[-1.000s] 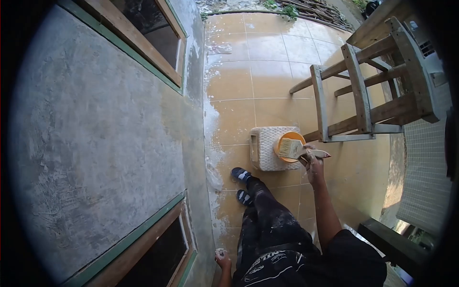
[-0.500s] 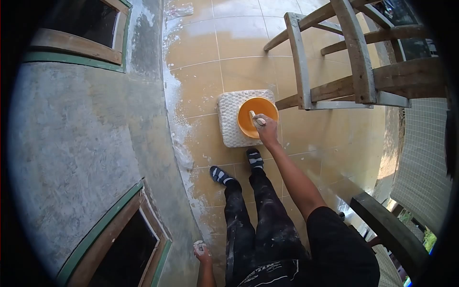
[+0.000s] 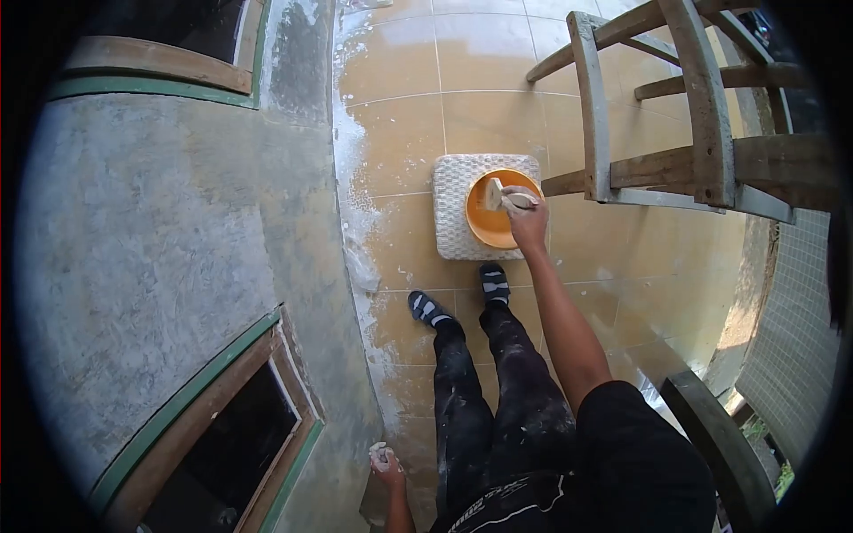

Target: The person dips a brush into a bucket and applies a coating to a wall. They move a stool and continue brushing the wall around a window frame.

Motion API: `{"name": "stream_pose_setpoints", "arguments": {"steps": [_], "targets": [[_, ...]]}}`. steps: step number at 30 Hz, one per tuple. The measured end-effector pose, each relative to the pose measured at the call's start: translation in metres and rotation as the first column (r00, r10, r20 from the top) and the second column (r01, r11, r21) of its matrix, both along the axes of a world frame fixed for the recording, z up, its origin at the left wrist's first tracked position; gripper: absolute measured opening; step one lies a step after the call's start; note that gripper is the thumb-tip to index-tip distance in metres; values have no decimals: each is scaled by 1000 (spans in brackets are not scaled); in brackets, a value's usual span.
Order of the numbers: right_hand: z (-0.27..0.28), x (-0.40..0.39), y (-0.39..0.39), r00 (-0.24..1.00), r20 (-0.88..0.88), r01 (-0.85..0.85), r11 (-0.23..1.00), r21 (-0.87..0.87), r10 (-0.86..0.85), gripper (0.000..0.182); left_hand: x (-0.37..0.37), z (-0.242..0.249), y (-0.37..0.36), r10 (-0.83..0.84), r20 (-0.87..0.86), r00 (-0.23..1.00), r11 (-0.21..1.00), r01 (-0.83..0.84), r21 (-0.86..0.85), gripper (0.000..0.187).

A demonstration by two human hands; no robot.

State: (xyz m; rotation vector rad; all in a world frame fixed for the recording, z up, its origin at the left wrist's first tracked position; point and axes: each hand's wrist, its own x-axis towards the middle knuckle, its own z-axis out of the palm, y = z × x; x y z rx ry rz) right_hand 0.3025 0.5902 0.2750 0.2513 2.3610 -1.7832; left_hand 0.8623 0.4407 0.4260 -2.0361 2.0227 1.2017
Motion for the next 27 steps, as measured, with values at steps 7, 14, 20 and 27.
{"name": "stream_pose_setpoints", "arguments": {"steps": [7, 14, 20, 27], "targets": [[30, 38, 27, 892, 441, 352, 760, -547, -96, 24, -40, 16, 16, -6, -8, 1000, 1000, 6, 30, 15], [80, 62, 45, 873, 487, 461, 276, -843, 30, 30, -73, 25, -36, -53, -98, 994, 998, 56, 36, 17], [113, 61, -59, 891, 399, 365, 179, -913, 216, 20, -165, 6, -73, -83, -367, 927, 990, 119, 77, 17], [70, 75, -238, 802, 476, 315, 422, -850, 361, 42, -209, -50, -99, -636, -364, 681, 732, 681, -5, 17]]}}
